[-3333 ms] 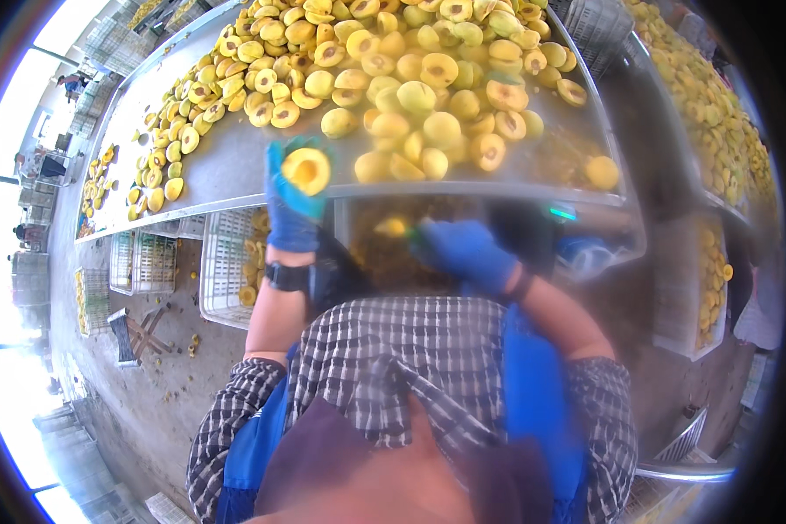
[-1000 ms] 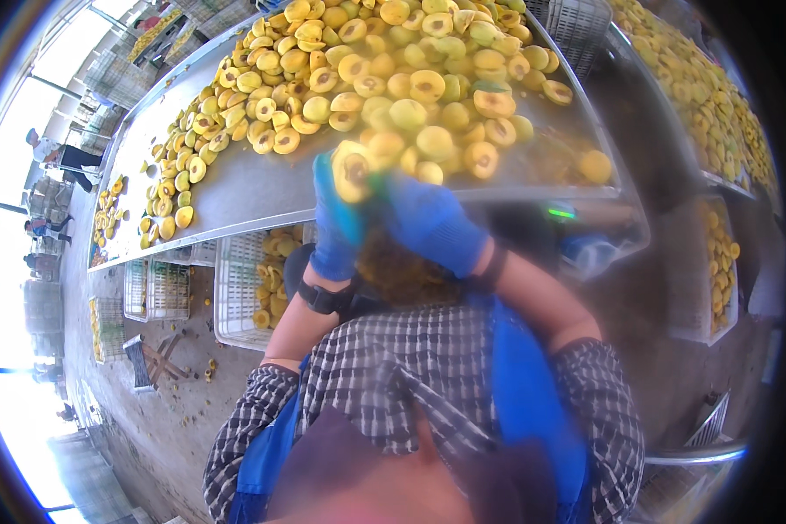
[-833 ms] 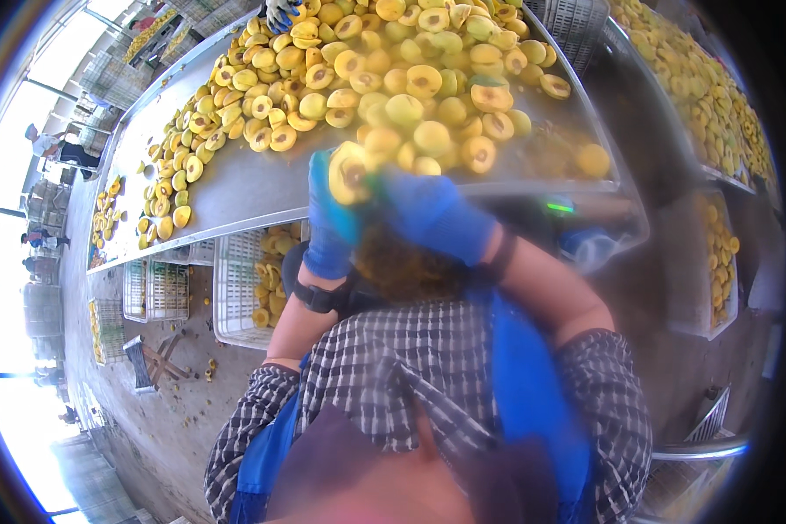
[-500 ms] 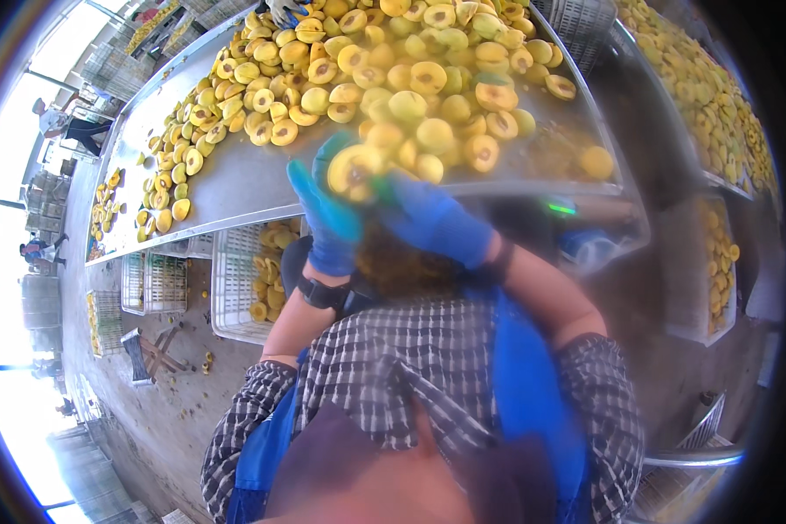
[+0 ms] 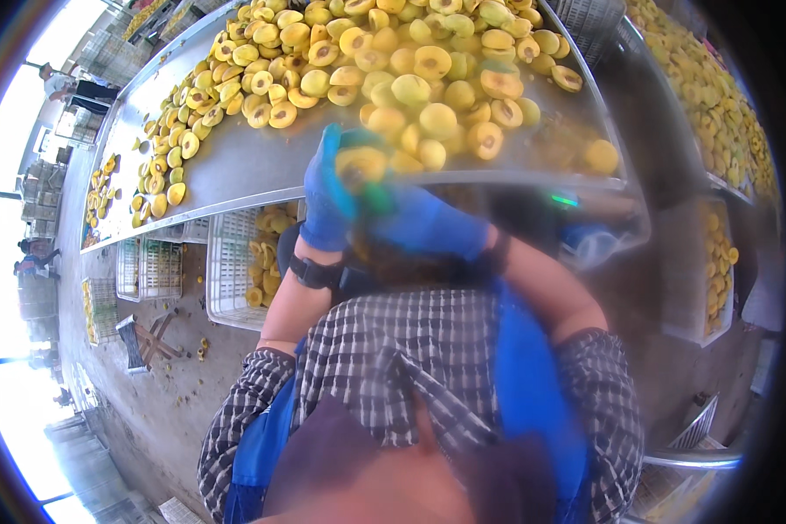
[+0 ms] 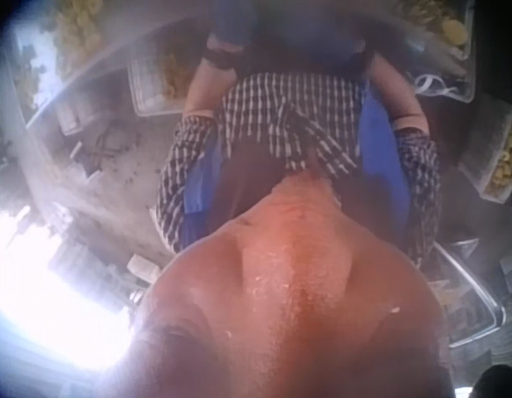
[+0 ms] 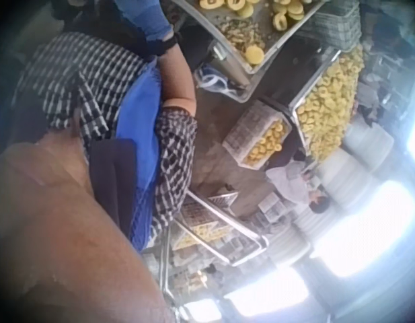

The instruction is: Removing pits from apricot halves using a manual pitting tool.

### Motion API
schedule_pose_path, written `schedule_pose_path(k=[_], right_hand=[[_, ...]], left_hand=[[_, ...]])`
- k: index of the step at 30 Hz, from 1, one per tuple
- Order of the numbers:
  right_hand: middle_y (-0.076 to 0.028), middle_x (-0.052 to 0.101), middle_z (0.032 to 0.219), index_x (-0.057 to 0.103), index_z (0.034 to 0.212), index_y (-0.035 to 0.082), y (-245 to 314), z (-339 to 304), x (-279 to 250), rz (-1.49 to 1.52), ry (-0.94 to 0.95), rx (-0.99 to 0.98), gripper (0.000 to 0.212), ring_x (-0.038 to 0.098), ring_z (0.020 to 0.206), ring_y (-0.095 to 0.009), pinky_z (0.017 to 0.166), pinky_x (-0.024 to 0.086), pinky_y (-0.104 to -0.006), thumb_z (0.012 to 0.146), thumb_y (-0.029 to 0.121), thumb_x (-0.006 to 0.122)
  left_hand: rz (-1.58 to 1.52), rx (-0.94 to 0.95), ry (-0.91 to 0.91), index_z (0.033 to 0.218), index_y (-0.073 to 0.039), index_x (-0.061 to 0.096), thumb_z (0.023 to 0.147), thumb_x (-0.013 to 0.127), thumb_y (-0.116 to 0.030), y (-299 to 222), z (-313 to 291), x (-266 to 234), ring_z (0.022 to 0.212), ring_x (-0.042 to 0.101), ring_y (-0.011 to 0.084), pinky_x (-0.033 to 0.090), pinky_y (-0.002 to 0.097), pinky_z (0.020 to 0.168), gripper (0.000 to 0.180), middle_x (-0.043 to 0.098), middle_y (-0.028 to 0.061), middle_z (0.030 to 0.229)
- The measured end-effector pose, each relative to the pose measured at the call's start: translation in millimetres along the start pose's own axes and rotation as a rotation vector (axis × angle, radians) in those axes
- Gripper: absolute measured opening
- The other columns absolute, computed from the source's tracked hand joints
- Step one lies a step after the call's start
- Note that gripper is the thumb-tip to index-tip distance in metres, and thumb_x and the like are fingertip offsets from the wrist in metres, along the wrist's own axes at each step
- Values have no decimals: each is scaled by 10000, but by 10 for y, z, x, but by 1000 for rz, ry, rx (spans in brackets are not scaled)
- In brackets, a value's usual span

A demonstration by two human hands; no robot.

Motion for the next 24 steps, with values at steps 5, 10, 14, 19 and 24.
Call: schedule_pose_path(k=[5, 10, 14, 19, 24], right_hand=[[-1, 534, 675, 532, 1064, 67, -204, -217, 180, 586, 43, 611, 228, 471, 469, -49, 404, 373, -201, 903, 189, 636], [-18, 544, 694, 541, 1036, 62, -439, -61, -62, -127, 29, 72, 198, 484, 501, -64, 430, 380, -210, 907, 189, 620], [-44, 589, 808, 540, 1026, 23, -530, -146, -31, 173, -63, 174, 206, 532, 683, -108, 600, 464, -267, 904, 182, 590], [-72, 613, 852, 533, 1028, 9, -360, -182, 105, 71, 110, 413, 186, 575, 770, -175, 706, 484, -345, 916, 155, 559], [-125, 628, 817, 533, 1018, 24, -326, -115, 73, -418, 69, 112, 171, 613, 711, -258, 667, 487, -365, 925, 162, 567]], left_hand=[[-77, -70, 5, 1138, 37, 531, 952, 559, -433, 28, -34, 44, 891, 659, 237, 571, 322, 712, 507, 618, 140, 1028], [-78, 50, -100, 1252, 59, 469, 979, 550, -324, 90, -114, 34, 885, 657, 226, 570, 318, 699, 478, 619, 137, 1003], [46, 41, -81, 1260, 65, 466, 988, 530, -277, 123, -163, -6, 854, 656, 218, 565, 317, 702, 442, 630, 141, 990], [-340, -332, -64, 1073, 41, 603, 1010, 459, -319, 434, -182, 31, 797, 651, 205, 542, 310, 717, 393, 674, 127, 927], [-370, -412, -86, 1079, 28, 584, 943, 532, -225, 531, -223, 23, 836, 659, 198, 534, 306, 746, 291, 689, 129, 956]])
Point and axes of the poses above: each hand's wrist, its own z-axis towards the middle knuckle, its own x-axis out of the palm, y = z × x, the point moved 10 cm from there along z, towards the middle knuckle
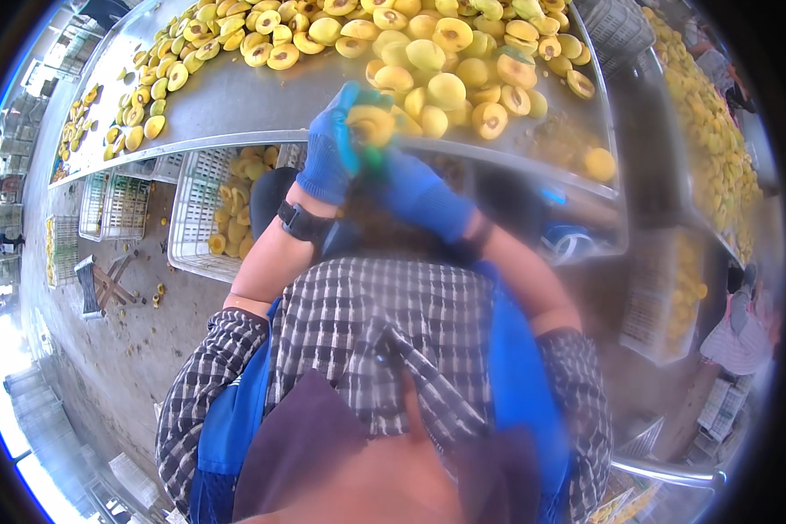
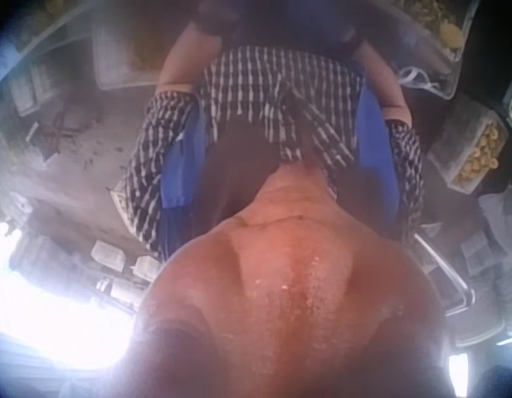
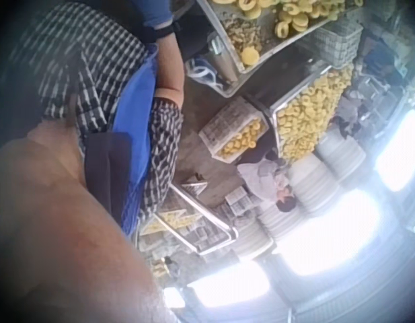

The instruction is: Removing pits from apricot halves using a manual pitting tool.

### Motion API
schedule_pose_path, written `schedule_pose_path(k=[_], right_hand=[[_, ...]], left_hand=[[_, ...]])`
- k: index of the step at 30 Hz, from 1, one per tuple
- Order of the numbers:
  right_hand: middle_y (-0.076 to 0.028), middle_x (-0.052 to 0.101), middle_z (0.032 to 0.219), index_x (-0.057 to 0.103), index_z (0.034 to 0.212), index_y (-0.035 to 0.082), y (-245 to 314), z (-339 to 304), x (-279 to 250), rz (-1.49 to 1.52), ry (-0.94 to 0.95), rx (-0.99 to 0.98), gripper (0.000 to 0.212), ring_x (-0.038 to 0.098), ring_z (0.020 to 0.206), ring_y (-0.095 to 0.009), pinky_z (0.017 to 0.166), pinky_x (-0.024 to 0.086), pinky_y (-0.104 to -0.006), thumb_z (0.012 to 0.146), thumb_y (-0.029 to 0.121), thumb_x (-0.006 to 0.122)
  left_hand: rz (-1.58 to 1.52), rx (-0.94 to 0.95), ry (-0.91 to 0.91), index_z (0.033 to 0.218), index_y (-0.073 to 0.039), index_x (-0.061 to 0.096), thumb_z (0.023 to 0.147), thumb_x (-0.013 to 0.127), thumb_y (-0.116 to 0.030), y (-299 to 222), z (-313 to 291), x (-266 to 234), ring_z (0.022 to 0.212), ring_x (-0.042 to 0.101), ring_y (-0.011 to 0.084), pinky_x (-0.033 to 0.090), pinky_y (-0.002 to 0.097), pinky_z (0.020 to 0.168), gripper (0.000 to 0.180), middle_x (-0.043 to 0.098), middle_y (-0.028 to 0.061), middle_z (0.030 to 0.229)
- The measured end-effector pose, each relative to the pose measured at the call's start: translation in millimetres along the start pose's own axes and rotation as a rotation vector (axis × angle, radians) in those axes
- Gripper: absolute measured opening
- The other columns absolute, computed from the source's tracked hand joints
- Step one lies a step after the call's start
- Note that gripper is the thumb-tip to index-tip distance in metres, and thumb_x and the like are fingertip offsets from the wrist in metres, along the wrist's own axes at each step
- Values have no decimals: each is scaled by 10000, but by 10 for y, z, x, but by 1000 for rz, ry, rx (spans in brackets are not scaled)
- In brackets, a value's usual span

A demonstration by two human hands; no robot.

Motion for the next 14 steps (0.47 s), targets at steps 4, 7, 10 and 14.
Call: schedule_pose_path(k=[4, 7, 10, 14], right_hand=[[-168, 625, 820, 526, 1021, 36, -78, -55, 35, -284, 16, 22, 177, 618, 729, -343, 655, 489, -395, 915, 164, 587], [-177, 630, 832, 520, 1028, 45, -148, -95, 4, -309, -12, 52, 194, 631, 756, -369, 653, 493, -423, 899, 160, 609], [-182, 638, 847, 519, 1046, 57, -236, -102, -40, -341, 1, 119, 231, 644, 776, -374, 661, 501, -441, 880, 163, 639], [-190, 652, 887, 522, 1172, 84, -87, -155, -173, -88, -98, -74, 355, 662, 803, -362, 693, 522, -439, 864, 182, 670]], left_hand=[[-353, -64, -69, 1190, 34, 499, 854, 633, -138, 120, -43, 5, 908, 674, 213, 535, 302, 815, 401, 697, 148, 1023], [-444, -146, -94, 1103, 3, 566, 996, 474, -398, 206, -43, 46, 877, 665, 262, 552, 356, 748, 425, 636, 123, 1027], [-594, -160, -132, 1129, -6, 544, 996, 472, -400, 322, -72, 10, 897, 665, 287, 557, 374, 742, 421, 628, 127, 1035], [-509, -13, -38, 1230, 15, 474, 838, 670, -132, 506, -10, -134, 1050, 643, 249, 541, 327, 850, 462, 633, 183, 1189]])
Point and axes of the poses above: each hand's wrist, its own z-axis towards the middle knuckle, its own x-axis out of the palm, y = z × x, the point moved 10 cm from there along z, towards the middle knuckle
